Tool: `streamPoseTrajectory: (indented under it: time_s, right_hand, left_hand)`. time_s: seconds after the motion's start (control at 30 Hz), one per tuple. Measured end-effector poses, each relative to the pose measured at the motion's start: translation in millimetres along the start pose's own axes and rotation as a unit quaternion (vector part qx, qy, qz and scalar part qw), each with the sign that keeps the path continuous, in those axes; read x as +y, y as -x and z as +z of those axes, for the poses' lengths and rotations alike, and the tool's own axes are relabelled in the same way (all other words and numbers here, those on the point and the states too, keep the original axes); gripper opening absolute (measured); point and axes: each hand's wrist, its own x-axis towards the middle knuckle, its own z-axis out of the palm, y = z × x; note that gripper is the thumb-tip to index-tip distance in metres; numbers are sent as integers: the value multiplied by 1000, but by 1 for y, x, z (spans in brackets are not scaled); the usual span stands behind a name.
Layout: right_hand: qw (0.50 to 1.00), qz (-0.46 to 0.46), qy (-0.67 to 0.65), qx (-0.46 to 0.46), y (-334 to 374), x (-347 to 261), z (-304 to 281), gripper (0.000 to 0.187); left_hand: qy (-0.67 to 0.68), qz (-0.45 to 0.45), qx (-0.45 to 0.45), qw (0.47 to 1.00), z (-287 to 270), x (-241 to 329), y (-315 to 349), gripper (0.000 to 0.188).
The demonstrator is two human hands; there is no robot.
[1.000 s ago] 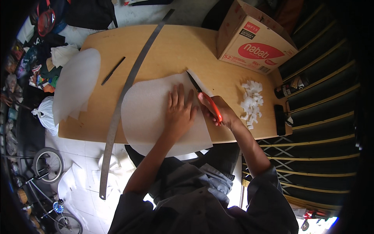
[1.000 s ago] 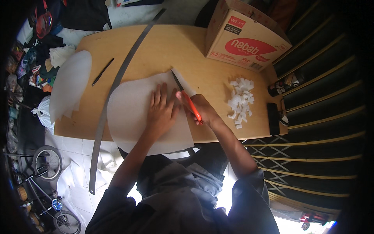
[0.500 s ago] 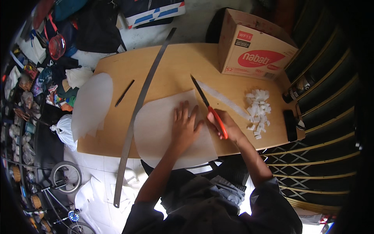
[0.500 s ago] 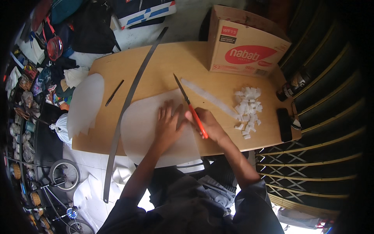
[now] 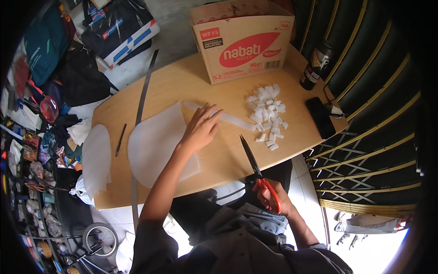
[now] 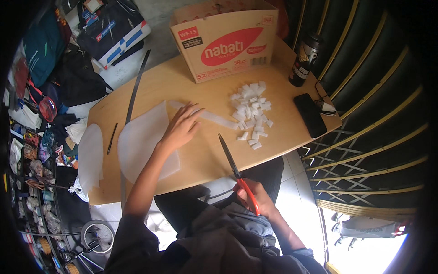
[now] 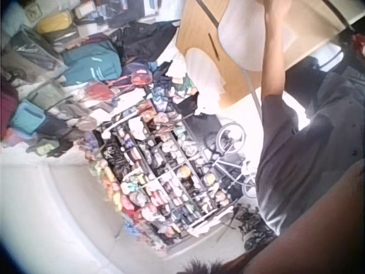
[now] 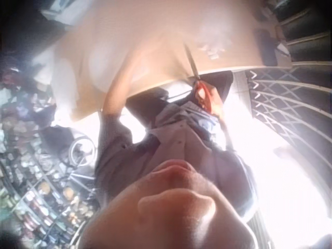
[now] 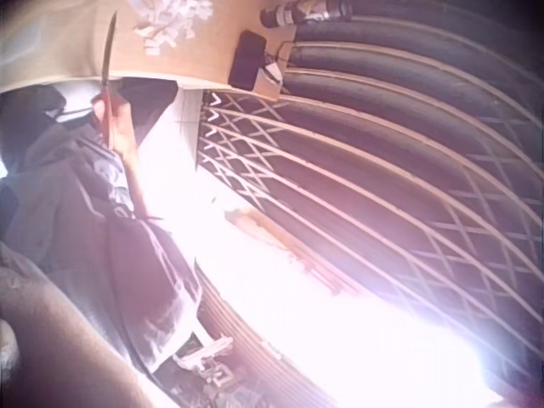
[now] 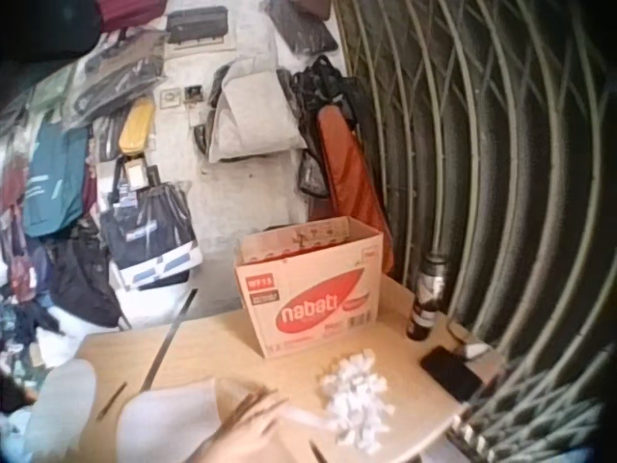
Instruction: The person uses a pair of red-handled scissors to cut small rectangular strips from a white foam sheet on a wooden table, adding them to a pile of already cut pieces.
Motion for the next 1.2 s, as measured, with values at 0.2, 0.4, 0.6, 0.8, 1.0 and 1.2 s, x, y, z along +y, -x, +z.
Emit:
streamPoseTrajectory:
  time_s: [0.2,0.4,0.6,0.8,1.0,1.2]
  right_hand:
    - [999,-22,29,-3,11,18,-8,90]
    - [990,-113,73,45,13,24,-7,96]
    - [993,-75,84,24,3,20,-8,107]
    - [994,-67,80,-22,0,27,1,110]
    - [985,-75,143,-55,4,49,-4,98]
    - [996,-50,77,-17,1,42,1,54]
  left_hand:
    - [60,39,-66,995,5,3,-36,19]
    - [141,-23,-11,990,-50,43,-36,12]
    - [243,-183,-15,952,-70,69,5,16]
    - [326,-293,-7,899,-41,89,41,16]
    - [375,-318,20,871,-35,103,48,16]
    - [323,-279,-13,904,-26,106,59,14]
